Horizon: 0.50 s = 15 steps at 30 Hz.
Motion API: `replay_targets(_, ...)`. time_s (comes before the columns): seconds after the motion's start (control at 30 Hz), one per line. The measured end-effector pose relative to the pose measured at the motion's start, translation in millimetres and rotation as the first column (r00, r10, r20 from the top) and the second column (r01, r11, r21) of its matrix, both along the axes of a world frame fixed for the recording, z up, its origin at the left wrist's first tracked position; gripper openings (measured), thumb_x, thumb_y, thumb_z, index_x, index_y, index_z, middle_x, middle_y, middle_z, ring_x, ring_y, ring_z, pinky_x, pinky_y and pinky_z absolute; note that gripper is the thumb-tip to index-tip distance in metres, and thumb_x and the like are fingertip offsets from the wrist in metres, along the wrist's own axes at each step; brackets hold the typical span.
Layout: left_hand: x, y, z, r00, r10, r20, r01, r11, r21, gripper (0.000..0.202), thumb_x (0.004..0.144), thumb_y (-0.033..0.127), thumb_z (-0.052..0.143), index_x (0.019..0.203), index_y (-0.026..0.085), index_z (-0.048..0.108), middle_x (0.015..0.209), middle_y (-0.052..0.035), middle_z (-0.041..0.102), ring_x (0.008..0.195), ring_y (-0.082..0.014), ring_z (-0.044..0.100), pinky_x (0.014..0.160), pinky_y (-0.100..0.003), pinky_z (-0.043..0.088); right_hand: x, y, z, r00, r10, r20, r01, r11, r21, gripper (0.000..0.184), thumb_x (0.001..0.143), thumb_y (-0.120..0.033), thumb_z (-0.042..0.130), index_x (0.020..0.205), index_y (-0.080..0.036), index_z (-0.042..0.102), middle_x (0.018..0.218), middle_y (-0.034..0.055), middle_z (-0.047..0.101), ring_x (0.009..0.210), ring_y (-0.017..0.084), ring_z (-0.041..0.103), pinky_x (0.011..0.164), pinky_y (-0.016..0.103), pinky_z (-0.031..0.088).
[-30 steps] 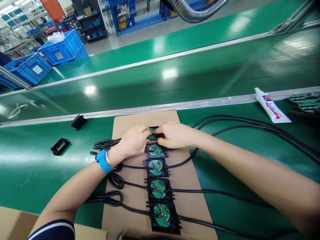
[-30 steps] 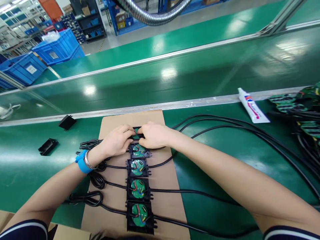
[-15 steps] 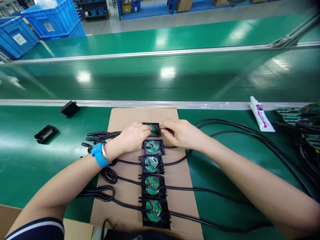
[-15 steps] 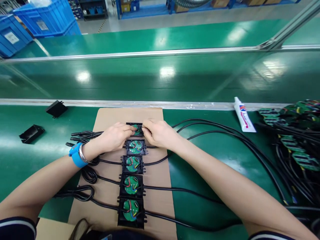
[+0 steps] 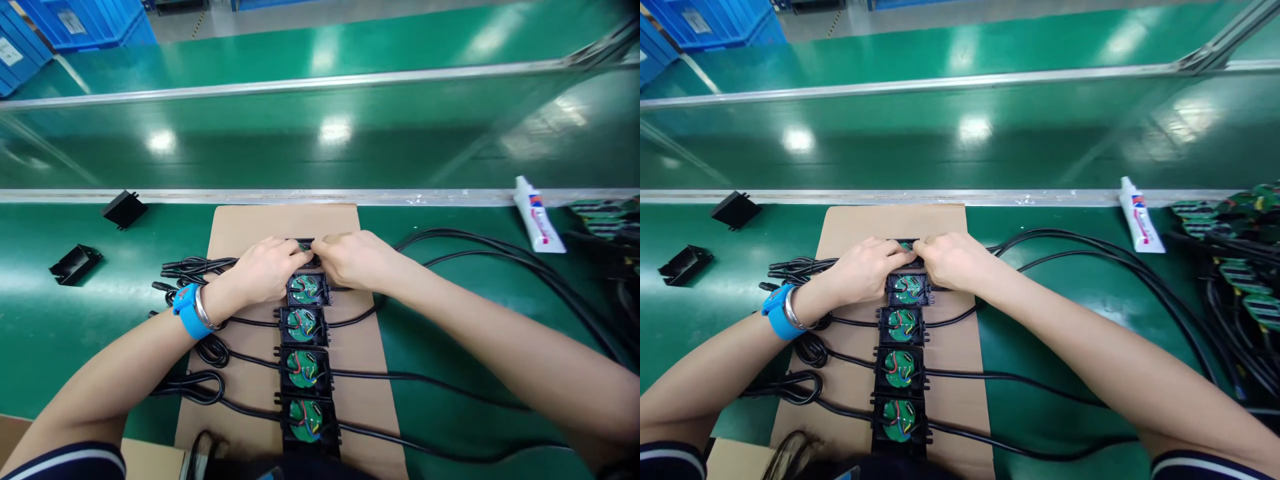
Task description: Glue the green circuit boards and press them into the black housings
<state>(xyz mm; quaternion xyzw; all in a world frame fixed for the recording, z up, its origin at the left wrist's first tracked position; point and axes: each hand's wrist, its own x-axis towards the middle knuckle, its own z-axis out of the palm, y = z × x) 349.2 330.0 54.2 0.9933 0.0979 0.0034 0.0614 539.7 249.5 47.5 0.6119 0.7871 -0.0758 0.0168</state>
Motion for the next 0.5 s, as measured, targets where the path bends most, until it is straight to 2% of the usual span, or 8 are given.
replay_targets(0.07,3.8,0.5,2.7,0.999,0.01,-0.03,-0.01,1.0,-0.008,0.036,0.085,0.011,0.053,0.118,0.013,0.065,0.107,-0.0115,0.065,0.096,-0.026,0.062,0.084,-0.039,0.05,-3.2,1.5,2.4,0.998,-0.001,0.056,0.001,1.0,-0.014,0.023,0.088,-0.016,0.04,0.095,-0.015,0.063,0.082,0.01,0.068,0.062,0.018,0.052,0.054,0.033,0.018)
replay_targets(0.13,5.5,2.6,2.9,0.999,0.012,-0.04,-0.013,0.999,-0.043,0.035,0.085,0.011,0.053,0.117,0.015,0.068,0.106,-0.011,0.064,0.095,-0.0254,0.062,0.083,-0.038,0.05,-2.2,0.2,-0.7,0.999,-0.012,0.042,0.012,1.0,-0.001,0.024,0.089,-0.017,0.041,0.096,-0.016,0.063,0.082,0.0093,0.068,0.06,0.018,0.051,0.053,0.033,0.018)
replay_targets(0.23,3.3,6.4,0.1,1.0,0.005,-0.019,-0.007,0.996,-0.091,0.04,0.085,0.009,0.051,0.122,0.017,0.066,0.107,-0.0092,0.066,0.097,-0.0236,0.062,0.085,-0.037,0.05,6.7,-4.5,-14.1,0.995,-0.006,-0.102,0.016,0.995,0.103,0.026,0.093,-0.023,0.039,0.093,-0.017,0.064,0.083,0.0081,0.066,0.068,0.018,0.052,0.056,0.031,0.027)
replay_targets(0.33,-0.3,8.5,-2.9,1.0,0.025,0.014,-0.023,0.996,-0.09,0.047,0.084,0.008,0.05,0.13,0.016,0.06,0.112,-0.0097,0.066,0.1,-0.0235,0.062,0.088,-0.037,0.05,18.2,-6.6,-29.0,0.945,0.062,-0.32,0.027,0.963,0.267,0.027,0.094,-0.029,0.043,0.09,-0.016,0.067,0.085,0.0094,0.062,0.084,0.021,0.055,0.073,0.032,0.042)
replay_targets(0.4,-1.2,7.8,-3.3,0.999,0.032,0.013,-0.031,0.997,-0.07,0.053,0.084,0.008,0.05,0.136,0.015,0.054,0.112,-0.0103,0.066,0.099,-0.0238,0.062,0.087,-0.038,0.05,22.5,-6.4,-35.7,0.898,0.086,-0.432,0.063,0.946,0.319,0.025,0.092,-0.029,0.048,0.09,-0.016,0.069,0.083,0.0087,0.061,0.085,0.021,0.054,0.079,0.033,0.044)
replay_targets(0.5,0.1,4.3,-0.9,0.999,0.036,-0.023,-0.036,0.999,-0.032,0.052,0.085,0.009,0.049,0.136,0.017,0.056,0.108,-0.0093,0.065,0.097,-0.0236,0.061,0.085,-0.037,0.049,21.2,-5.9,-40.0,0.865,0.091,-0.493,0.101,0.932,0.349,0.021,0.091,-0.025,0.049,0.088,-0.016,0.068,0.08,0.0075,0.062,0.08,0.02,0.054,0.078,0.033,0.045)
